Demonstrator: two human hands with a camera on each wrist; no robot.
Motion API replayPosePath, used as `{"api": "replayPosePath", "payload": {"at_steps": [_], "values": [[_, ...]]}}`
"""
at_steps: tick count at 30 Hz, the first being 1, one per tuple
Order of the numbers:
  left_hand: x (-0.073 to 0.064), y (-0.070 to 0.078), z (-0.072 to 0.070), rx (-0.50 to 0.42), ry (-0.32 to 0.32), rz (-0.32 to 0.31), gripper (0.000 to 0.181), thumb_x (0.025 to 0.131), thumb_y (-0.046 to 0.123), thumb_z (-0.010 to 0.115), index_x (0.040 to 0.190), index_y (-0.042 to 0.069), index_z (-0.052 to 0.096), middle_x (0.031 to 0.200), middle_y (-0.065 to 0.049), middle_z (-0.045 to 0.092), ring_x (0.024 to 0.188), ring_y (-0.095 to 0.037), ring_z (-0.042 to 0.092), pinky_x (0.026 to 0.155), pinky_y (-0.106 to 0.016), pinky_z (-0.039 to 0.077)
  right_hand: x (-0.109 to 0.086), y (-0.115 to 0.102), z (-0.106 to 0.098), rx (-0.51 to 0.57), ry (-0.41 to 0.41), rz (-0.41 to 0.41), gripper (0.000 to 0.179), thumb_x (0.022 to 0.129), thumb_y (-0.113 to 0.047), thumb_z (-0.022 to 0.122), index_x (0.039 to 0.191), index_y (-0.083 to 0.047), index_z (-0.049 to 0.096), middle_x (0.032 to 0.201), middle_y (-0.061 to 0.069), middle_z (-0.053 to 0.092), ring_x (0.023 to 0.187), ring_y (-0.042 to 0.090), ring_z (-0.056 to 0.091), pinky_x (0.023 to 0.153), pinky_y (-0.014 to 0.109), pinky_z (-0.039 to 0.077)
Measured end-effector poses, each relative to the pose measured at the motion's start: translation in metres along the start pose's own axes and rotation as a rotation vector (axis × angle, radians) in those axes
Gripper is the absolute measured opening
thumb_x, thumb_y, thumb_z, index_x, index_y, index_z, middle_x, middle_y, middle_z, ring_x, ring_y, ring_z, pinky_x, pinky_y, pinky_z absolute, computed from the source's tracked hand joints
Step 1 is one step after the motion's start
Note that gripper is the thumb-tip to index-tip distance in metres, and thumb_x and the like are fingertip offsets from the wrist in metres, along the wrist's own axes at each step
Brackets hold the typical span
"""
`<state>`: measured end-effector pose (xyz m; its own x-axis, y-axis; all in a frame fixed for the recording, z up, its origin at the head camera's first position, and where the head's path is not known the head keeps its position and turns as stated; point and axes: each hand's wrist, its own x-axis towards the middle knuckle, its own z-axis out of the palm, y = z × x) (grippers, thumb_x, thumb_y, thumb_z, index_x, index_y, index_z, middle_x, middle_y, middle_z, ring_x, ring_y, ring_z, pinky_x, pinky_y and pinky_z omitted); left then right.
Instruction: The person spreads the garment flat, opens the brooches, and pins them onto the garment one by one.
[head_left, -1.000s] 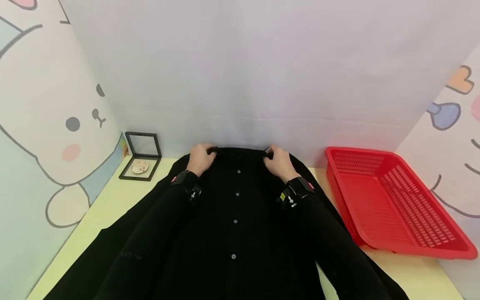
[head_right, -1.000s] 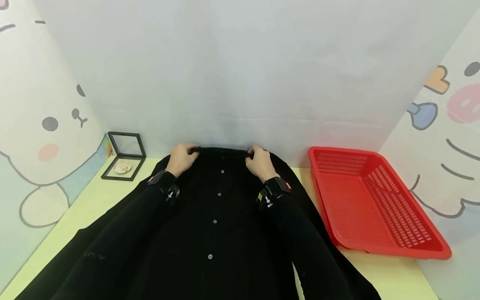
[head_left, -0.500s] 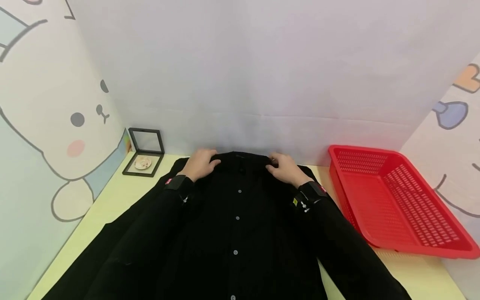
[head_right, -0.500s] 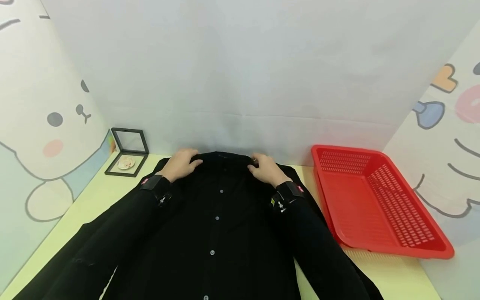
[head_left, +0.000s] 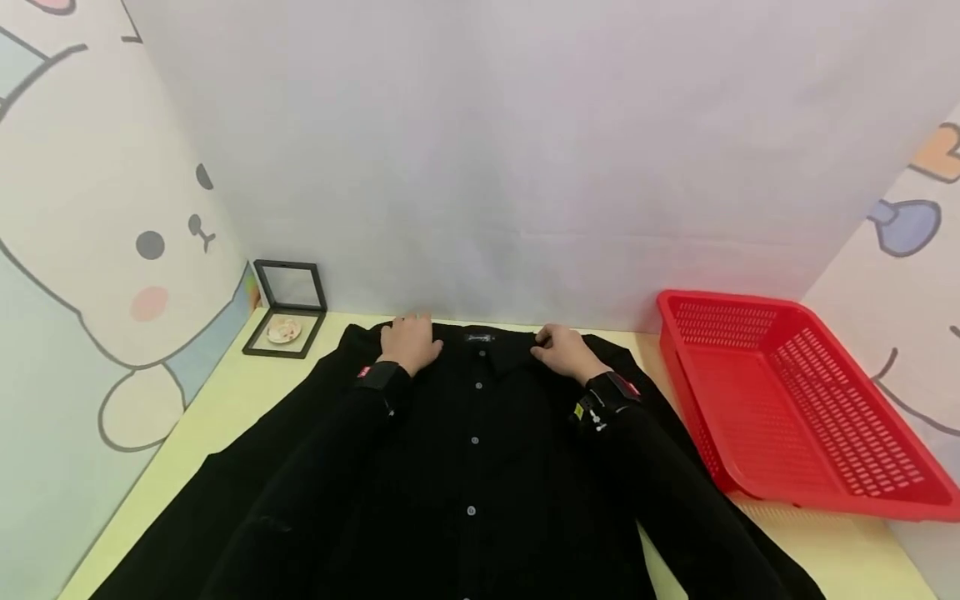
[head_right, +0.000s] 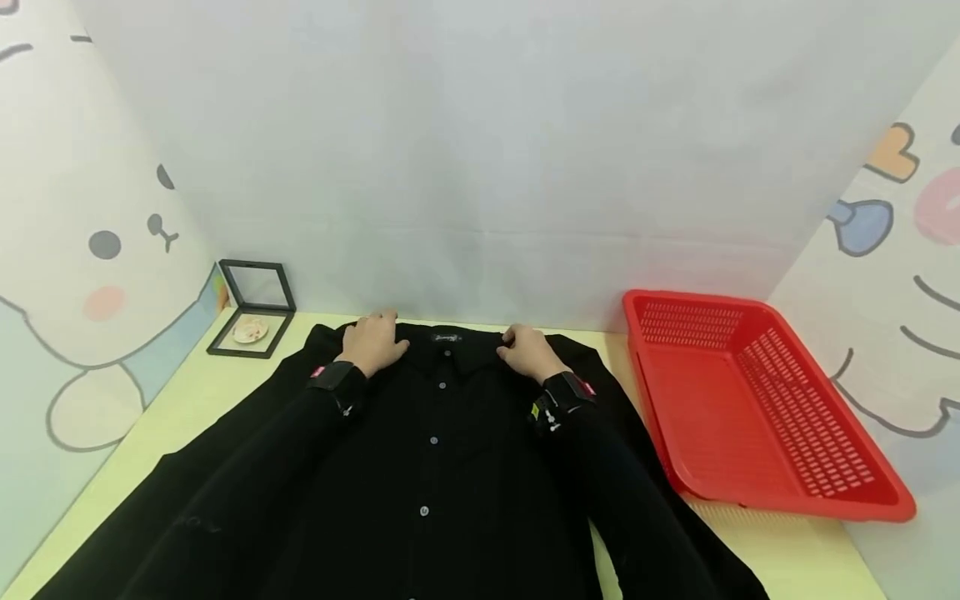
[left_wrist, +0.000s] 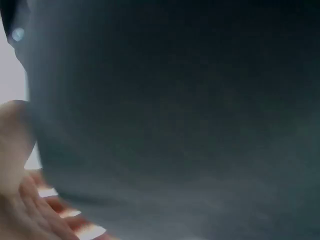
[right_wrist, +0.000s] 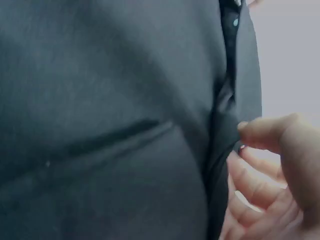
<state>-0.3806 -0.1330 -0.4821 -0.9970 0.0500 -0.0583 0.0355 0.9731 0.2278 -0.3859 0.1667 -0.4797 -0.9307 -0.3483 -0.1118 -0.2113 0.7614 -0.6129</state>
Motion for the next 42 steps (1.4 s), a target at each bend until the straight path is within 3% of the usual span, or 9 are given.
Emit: {"api": "replayPosePath", "payload": {"at_steps": [3, 6, 11, 16, 21, 27, 38, 42], "values": [[-0.027, 0.019, -0.017, 0.074, -0.003, 0.024, 0.061, 0.101, 0.035, 0.067, 0.150, 0.004, 0.048, 0.146, -0.027, 0.052, 0.133, -0.048, 0.049, 0.106, -0.063, 0.044, -0.009, -0.013, -0.002, -0.045, 0.010, 0.026, 0.038, 0.105, -0.015, 0.061, 0.138, 0.002, 0.053, 0.128, 0.026, 0.061, 0.118, 0.038, 0.060, 0.097, 0.047, 0.052], [-0.050, 0.023, -0.028, 0.088, -0.110, 0.041, 0.077, 0.097, 0.041, 0.072, 0.157, 0.006, 0.039, 0.157, -0.029, 0.037, 0.143, -0.052, 0.037, 0.111, -0.066, 0.038, -0.027, -0.025, -0.004, -0.159, -0.005, 0.044, 0.048, 0.104, -0.021, 0.063, 0.146, -0.002, 0.048, 0.140, 0.028, 0.054, 0.127, 0.044, 0.053, 0.103, 0.054, 0.048], [-0.087, 0.009, -0.039, 0.048, -0.272, 0.079, 0.091, 0.091, 0.049, 0.077, 0.160, 0.008, 0.035, 0.166, -0.029, 0.023, 0.152, -0.053, 0.022, 0.116, -0.071, 0.031, -0.072, -0.030, -0.001, -0.332, -0.110, 0.096, 0.079, 0.098, -0.038, 0.071, 0.159, -0.006, 0.033, 0.160, 0.033, 0.030, 0.145, 0.056, 0.031, 0.113, 0.070, 0.033], [-0.109, -0.007, -0.030, -0.088, -0.370, 0.110, 0.098, 0.088, 0.055, 0.077, 0.161, 0.006, 0.033, 0.168, -0.029, 0.016, 0.154, -0.054, 0.015, 0.117, -0.074, 0.024, -0.104, -0.019, 0.007, -0.259, -0.226, 0.161, 0.100, 0.092, -0.047, 0.077, 0.163, -0.003, 0.022, 0.164, 0.038, 0.015, 0.147, 0.064, 0.018, 0.112, 0.076, 0.028], [-0.117, -0.007, -0.015, -0.125, -0.380, 0.088, 0.107, 0.083, 0.057, 0.081, 0.162, 0.006, 0.030, 0.170, -0.028, 0.011, 0.154, -0.056, 0.012, 0.116, -0.079, 0.017, -0.107, -0.013, 0.017, -0.248, -0.265, 0.189, 0.103, 0.088, -0.054, 0.078, 0.162, -0.006, 0.027, 0.166, 0.035, 0.011, 0.149, 0.065, 0.011, 0.109, 0.082, 0.024], [-0.115, -0.007, -0.009, -0.107, -0.358, 0.088, 0.109, 0.081, 0.058, 0.083, 0.162, 0.006, 0.030, 0.169, -0.028, 0.012, 0.153, -0.056, 0.014, 0.115, -0.080, 0.019, -0.100, -0.007, 0.020, -0.256, -0.268, 0.198, 0.100, 0.089, -0.054, 0.077, 0.163, -0.009, 0.027, 0.168, 0.031, 0.010, 0.151, 0.062, 0.009, 0.111, 0.083, 0.020], [-0.101, -0.009, -0.013, -0.100, -0.383, 0.064, 0.110, 0.083, 0.056, 0.083, 0.164, 0.009, 0.025, 0.171, -0.026, 0.008, 0.155, -0.053, 0.008, 0.117, -0.079, 0.015, -0.091, -0.006, 0.018, -0.250, -0.246, 0.196, 0.098, 0.092, -0.055, 0.074, 0.164, -0.009, 0.025, 0.169, 0.030, 0.008, 0.152, 0.060, 0.007, 0.114, 0.081, 0.016], [-0.108, -0.010, -0.015, -0.138, -0.382, 0.080, 0.114, 0.086, 0.052, 0.081, 0.166, 0.009, 0.014, 0.171, -0.026, -0.001, 0.156, -0.053, 0.005, 0.118, -0.079, 0.013, -0.100, -0.009, 0.015, -0.214, -0.214, 0.155, 0.096, 0.095, -0.049, 0.072, 0.164, -0.006, 0.021, 0.168, 0.033, 0.006, 0.151, 0.062, 0.004, 0.115, 0.080, 0.015]]}}
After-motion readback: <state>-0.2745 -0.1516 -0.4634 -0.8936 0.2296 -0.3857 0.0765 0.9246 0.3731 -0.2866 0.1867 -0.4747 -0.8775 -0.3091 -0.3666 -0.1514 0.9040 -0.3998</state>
